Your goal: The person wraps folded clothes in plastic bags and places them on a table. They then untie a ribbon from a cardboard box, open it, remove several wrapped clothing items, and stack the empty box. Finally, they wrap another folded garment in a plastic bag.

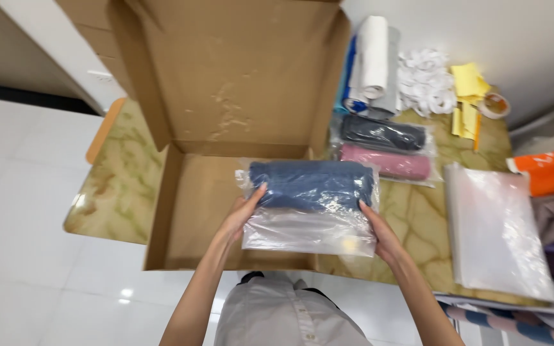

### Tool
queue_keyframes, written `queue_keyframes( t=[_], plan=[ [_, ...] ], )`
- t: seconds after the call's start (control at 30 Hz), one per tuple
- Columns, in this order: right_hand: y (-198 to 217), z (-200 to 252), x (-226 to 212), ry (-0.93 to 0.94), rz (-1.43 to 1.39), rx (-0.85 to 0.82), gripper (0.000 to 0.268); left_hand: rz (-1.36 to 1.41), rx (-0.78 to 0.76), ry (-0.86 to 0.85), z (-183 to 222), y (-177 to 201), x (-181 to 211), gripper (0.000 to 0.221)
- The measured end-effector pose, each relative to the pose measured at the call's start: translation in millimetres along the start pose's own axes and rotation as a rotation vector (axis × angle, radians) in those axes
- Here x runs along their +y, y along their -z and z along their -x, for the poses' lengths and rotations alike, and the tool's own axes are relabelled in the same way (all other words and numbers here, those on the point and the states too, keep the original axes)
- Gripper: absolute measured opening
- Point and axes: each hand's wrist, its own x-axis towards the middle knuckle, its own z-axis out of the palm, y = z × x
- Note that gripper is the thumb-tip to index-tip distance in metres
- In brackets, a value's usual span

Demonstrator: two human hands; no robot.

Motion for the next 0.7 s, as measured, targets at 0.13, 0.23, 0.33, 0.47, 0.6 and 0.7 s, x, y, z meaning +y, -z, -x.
queue_keyframes(
  t=[0.13,0.23,0.33,0.47,0.6,0.7],
  plan=[
    [105.5,-32.2,29.7,-0.087,-0.063,0.05,0.102,-0.154,-0.122,-0.05,19.6,-91.4,6.6,0.096],
    [181.2,-61.4,57.3,-0.128,-0.068,0.109,0.091,-0.146,-0.231,-0.025,8.0,-151.4,-18.0,0.095],
    [240.8,-86.8,72.4,-0.182,-0.049,0.124,0.09,-0.125,-0.256,0.028,-58.9,-187.2,-74.5,0.093],
    [298.4,-161.8,95.6,-0.161,0.038,0.094,0.086,-0.14,-0.313,0.128,-130.1,-220.3,-117.7,0.098],
    [314.2,-201.2,98.6,0.029,0.013,0.136,0.059,-0.104,-0.251,0.114,-150.3,-234.9,-135.3,0.08],
    [318.4,-238.7,120.9,0.112,-0.023,0.176,0.061,-0.067,-0.111,0.006,-193.4,-237.6,-165.3,0.058]
  ],
)
